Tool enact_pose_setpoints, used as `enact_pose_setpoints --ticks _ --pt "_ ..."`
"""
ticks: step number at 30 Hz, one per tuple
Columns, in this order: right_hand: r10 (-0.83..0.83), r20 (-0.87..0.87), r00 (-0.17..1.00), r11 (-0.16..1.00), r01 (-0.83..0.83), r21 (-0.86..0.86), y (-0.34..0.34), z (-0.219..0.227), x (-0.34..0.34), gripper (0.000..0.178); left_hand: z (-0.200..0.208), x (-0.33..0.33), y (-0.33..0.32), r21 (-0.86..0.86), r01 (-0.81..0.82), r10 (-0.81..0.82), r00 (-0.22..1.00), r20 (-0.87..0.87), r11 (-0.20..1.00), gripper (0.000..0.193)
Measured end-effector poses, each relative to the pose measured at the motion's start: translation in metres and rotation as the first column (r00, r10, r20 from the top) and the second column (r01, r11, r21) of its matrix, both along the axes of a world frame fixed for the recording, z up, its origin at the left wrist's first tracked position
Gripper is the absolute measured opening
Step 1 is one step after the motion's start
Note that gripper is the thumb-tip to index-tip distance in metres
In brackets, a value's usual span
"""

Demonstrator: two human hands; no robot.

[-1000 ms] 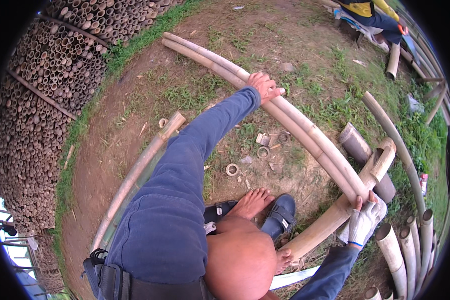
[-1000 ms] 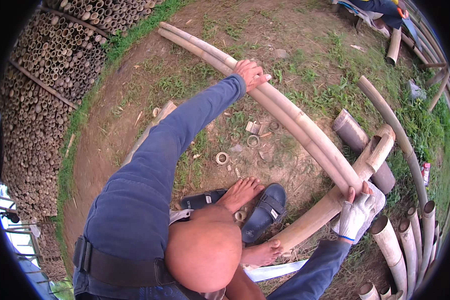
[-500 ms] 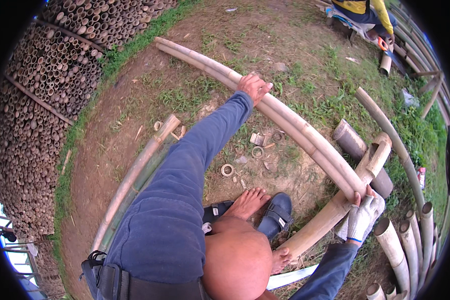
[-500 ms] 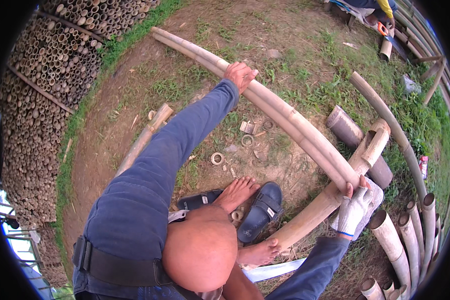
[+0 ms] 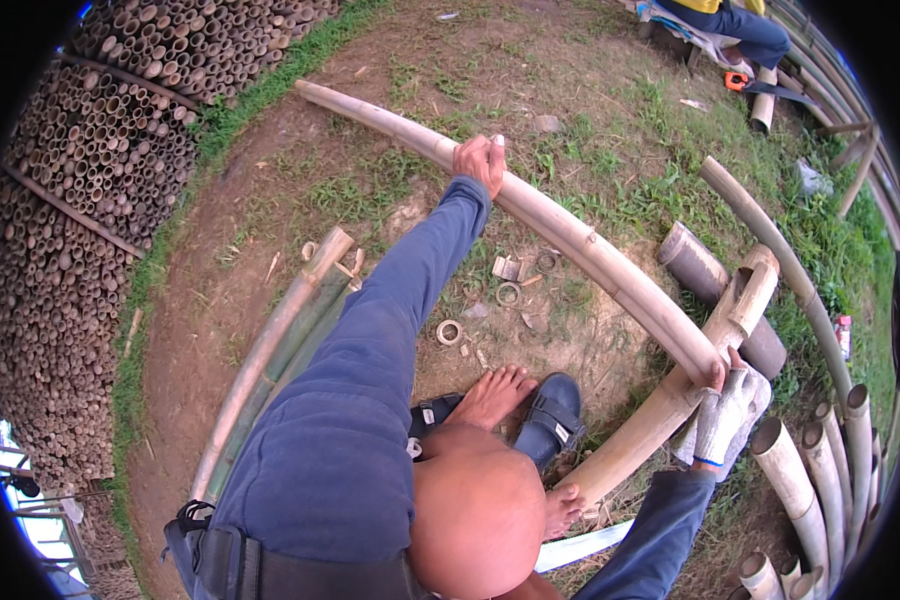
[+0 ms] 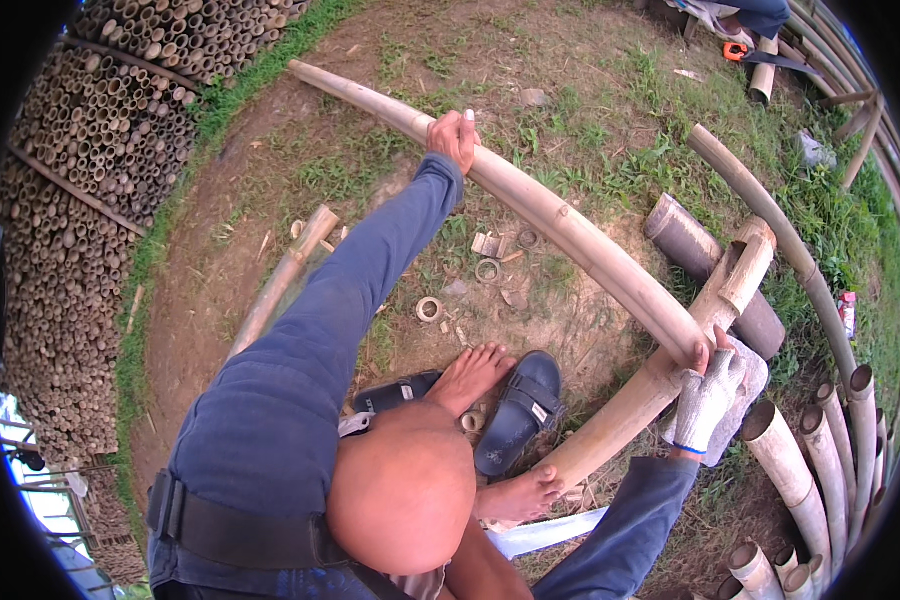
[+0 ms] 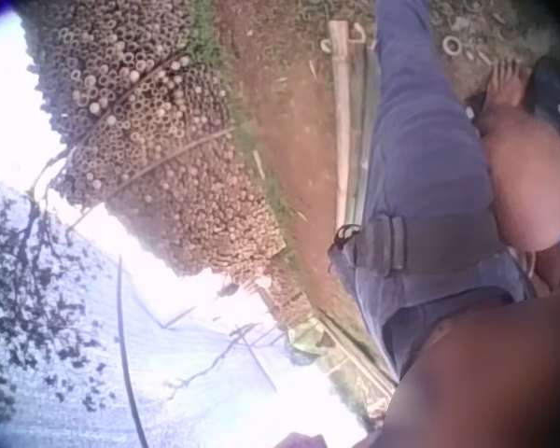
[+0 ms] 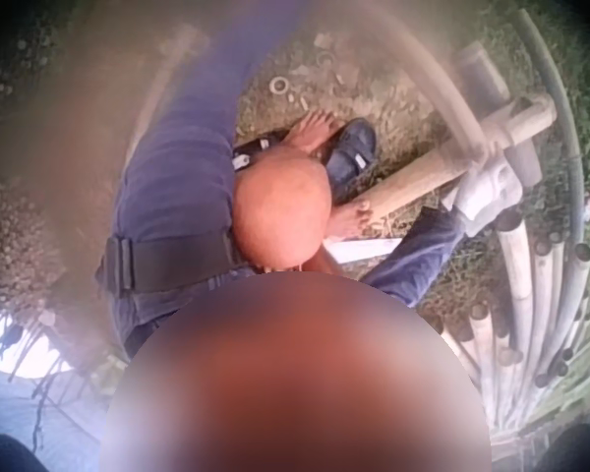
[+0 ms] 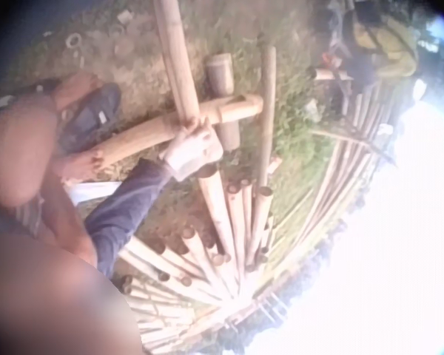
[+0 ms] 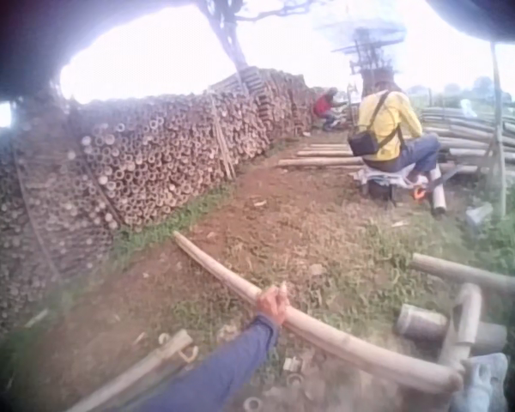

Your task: The person sits on the ground and uses a hand saw to cut bamboo poles to length. They position each pole on a makeshift support, saw through it, and then move the cut pieces aside. The person repeats this process with multiple bamboo poles.

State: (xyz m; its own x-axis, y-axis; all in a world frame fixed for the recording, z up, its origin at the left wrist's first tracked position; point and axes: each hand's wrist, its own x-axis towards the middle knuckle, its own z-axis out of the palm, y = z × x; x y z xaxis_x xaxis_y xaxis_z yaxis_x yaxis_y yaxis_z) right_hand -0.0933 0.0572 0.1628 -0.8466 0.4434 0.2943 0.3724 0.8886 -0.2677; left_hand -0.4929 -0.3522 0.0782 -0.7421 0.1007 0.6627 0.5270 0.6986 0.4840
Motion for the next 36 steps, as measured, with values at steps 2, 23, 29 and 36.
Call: enact_pose_setpoints --ticks 2,23,29,36 --pt "0.085 0.01 0.996 0.99 -0.086 0.108 0.0 0.001 0.003 0.05 0.001 -0.006 -0.005 0.007 -0.03 0.03 0.999 0.031 1.0 0.058" --pt "0.231 -0.007 0.973 0.966 -0.23 -0.114 0.045 0.005 0.019 0.045 0.048 0.156 0.184 -0.323 0.762 -0.715 0.643 0.272 0.562 0.071" --pt "0.128 0.014 0.992 0.969 -0.122 -0.214 0.037 0.002 0.02 0.048 0.077 0.222 0.294 -0.509 0.831 -0.536 0.542 0.648 0.224 0.103" --pt "-0.361 -0.28 0.89 0.928 0.311 -0.208 -0.056 -0.033 0.128 0.055 0.083 0.228 0.316 -0.573 0.796 -0.485 0.587 0.649 0.196 0.089"
